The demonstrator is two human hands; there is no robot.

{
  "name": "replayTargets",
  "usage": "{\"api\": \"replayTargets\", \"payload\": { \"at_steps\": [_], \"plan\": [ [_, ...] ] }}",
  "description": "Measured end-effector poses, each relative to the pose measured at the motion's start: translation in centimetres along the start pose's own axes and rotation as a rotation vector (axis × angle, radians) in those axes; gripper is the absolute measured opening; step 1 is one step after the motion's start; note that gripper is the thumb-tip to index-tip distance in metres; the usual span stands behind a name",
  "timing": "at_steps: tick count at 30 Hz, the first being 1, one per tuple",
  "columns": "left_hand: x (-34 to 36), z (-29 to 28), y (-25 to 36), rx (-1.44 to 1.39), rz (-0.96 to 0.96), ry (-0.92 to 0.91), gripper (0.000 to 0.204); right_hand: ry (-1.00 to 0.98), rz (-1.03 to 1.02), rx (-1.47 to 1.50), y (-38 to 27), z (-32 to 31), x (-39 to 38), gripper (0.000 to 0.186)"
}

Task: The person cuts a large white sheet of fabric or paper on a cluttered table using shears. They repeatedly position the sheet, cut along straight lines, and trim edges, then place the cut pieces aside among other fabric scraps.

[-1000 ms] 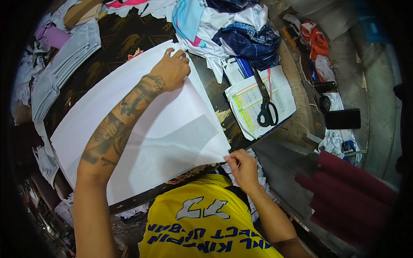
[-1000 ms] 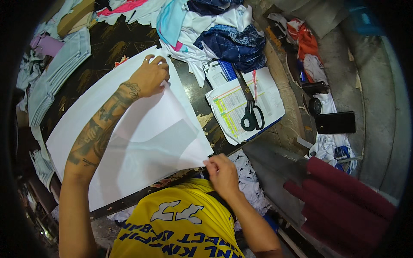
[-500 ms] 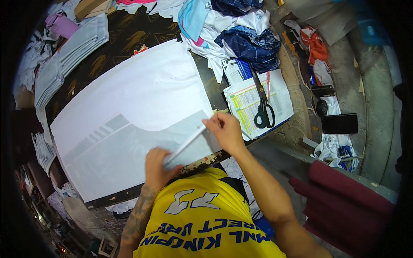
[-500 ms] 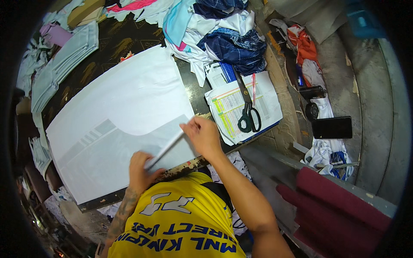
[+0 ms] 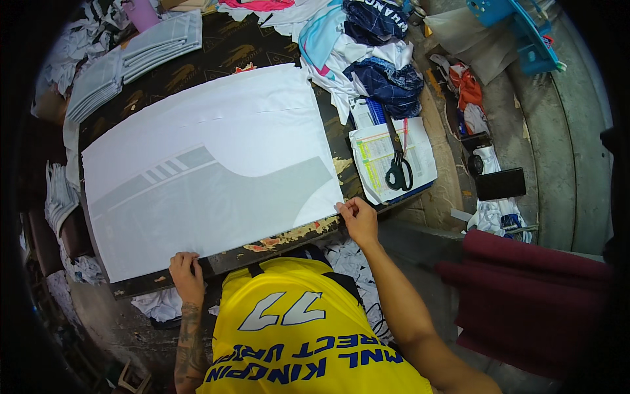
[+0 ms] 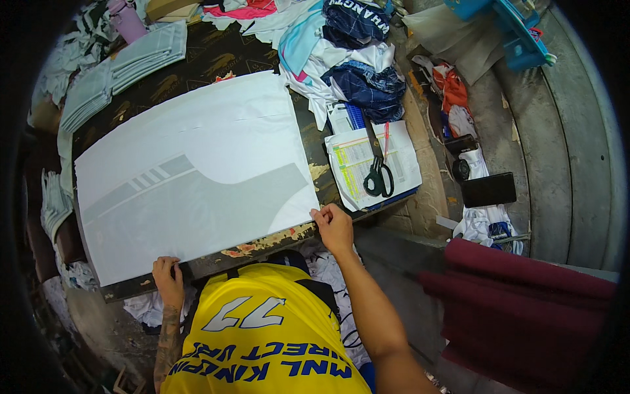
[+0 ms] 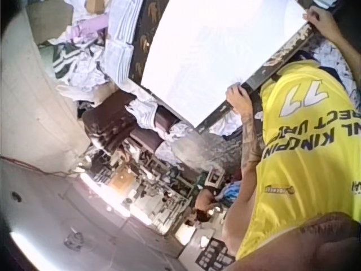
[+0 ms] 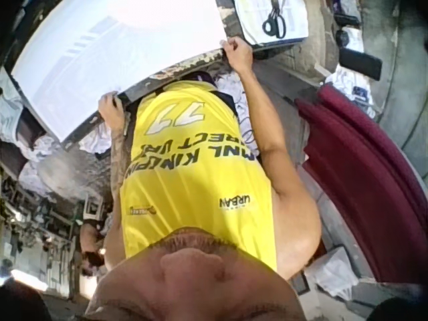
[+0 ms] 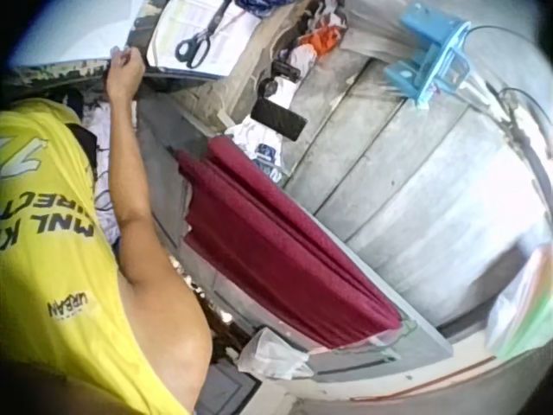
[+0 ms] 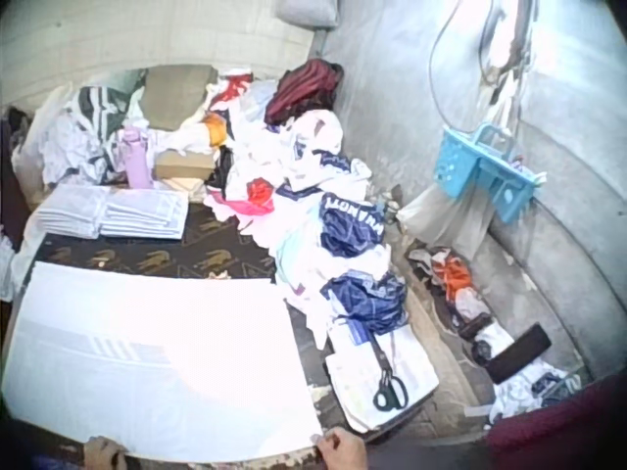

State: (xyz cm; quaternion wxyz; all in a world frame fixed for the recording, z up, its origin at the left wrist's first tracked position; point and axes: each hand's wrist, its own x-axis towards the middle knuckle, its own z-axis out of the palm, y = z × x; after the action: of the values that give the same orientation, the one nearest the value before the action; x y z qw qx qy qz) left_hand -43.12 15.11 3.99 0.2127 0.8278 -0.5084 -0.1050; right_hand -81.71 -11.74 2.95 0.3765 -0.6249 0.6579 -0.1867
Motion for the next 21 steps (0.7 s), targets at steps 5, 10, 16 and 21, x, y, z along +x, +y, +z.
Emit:
{"api": "replayTargets", "payload": {
  "at_steps": [5,10,16,21],
  "plan": [
    [0.3,-1.3,-3.1,0.078,-0.076,0.1,0.048,0.016,-0.093,-0.379,-1.0,1.1,-1.0,0.031],
    [-2.3,-3.4,-13.5,0.403,-0.491,0.227,0.066,0.088,-0.144,-0.222,-1.3,0.5,-0.3,0.03],
    [-9.2,-8.6,-26.2,0.321,-0.718,0.653,0.052,0.065,-0.275,-0.18,-4.5,0.6,-0.7,0.02],
    [-9.1,-10.6,-32.8,-0.259,-0.832,0.796,0.024,-0.664,0.032,-0.11,-9.9,7.8,-5.9,0.024]
  ]
}}
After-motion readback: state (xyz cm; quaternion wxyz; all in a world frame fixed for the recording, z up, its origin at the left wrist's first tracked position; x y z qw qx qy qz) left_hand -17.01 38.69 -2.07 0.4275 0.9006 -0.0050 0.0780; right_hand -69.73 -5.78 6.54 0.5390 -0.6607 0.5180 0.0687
